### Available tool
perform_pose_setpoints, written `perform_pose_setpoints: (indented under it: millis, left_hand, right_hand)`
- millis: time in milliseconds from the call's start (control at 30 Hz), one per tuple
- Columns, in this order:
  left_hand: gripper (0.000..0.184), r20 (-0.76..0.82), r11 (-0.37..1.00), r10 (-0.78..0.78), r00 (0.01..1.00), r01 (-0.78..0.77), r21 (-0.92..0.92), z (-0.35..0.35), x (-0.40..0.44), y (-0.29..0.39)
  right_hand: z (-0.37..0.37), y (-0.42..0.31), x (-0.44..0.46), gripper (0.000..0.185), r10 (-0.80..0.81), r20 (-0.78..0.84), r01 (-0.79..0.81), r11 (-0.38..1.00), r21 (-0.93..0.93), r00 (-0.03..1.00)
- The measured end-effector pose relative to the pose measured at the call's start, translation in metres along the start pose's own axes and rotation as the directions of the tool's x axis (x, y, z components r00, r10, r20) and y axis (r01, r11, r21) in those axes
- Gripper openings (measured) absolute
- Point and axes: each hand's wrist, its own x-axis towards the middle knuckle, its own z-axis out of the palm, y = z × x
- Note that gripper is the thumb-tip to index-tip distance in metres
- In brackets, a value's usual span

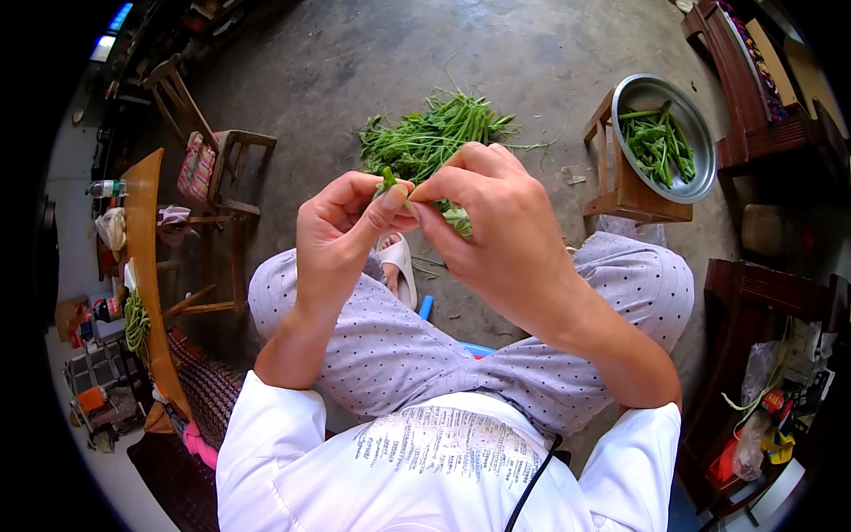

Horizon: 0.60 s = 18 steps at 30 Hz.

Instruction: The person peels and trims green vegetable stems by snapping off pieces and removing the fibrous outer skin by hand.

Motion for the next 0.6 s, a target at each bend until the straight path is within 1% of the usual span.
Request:
perform_pose_setpoints:
  millis: [100,167,300,367,400,467,567,600]
  left_hand:
    - [0.017,-0.023,1.0,0.004,1.0,-0.004,0.017,0.002,0.0005,0.0005]
    - [0.017,-0.035,1.0,0.0,0.999,0.0,0.014,0.0025,0.0008,0.001]
    - [0.017,-0.025,1.0,-0.014,1.0,0.014,-0.003,0.002,0.001,0.0011]
    - [0.017,-0.019,1.0,-0.022,1.0,0.022,-0.019,0.0008,0.0013,0.0008]
    - [0.017,0.0,0.999,-0.027,1.0,0.027,-0.042,-0.0003,0.0015,0.0004]
    - [0.017,0.024,0.997,-0.03,0.999,0.032,-0.065,0.0004,0.0017,0.0008]
    - [0.017,0.035,0.998,-0.018,0.999,0.021,-0.066,0.0039,0.0009,0.0022]
    - [0.016,0.019,0.999,-0.006,1.0,0.007,-0.041,0.005,0.0005,0.0022]
  right_hand:
    - [0.0042,0.0003,-0.0012,0.006,-0.038,-0.019,0.037,0.998,-0.049,0.999]
    - [0.0053,0.0003,-0.0015,0.007,-0.117,-0.027,0.113,0.987,-0.115,0.993]
    - [0.0055,0.0011,-0.0005,0.008,-0.139,-0.01,0.135,0.978,-0.161,0.99]
    - [0.0057,0.0014,0.0002,0.009,-0.121,-0.04,0.116,0.988,-0.101,0.992]
    - [0.0047,0.0014,0.0002,0.009,-0.121,-0.042,0.116,0.988,-0.102,0.992]
    - [0.0023,0.001,0.0002,0.011,-0.002,-0.005,0.002,0.997,-0.071,1.0]
    - [0.0022,0.0014,0.0001,0.011,0.033,-0.01,-0.033,0.998,-0.048,0.999]
    - [0.0029,0.0023,-0.0004,0.011,0.033,-0.016,-0.034,0.998,-0.049,0.999]
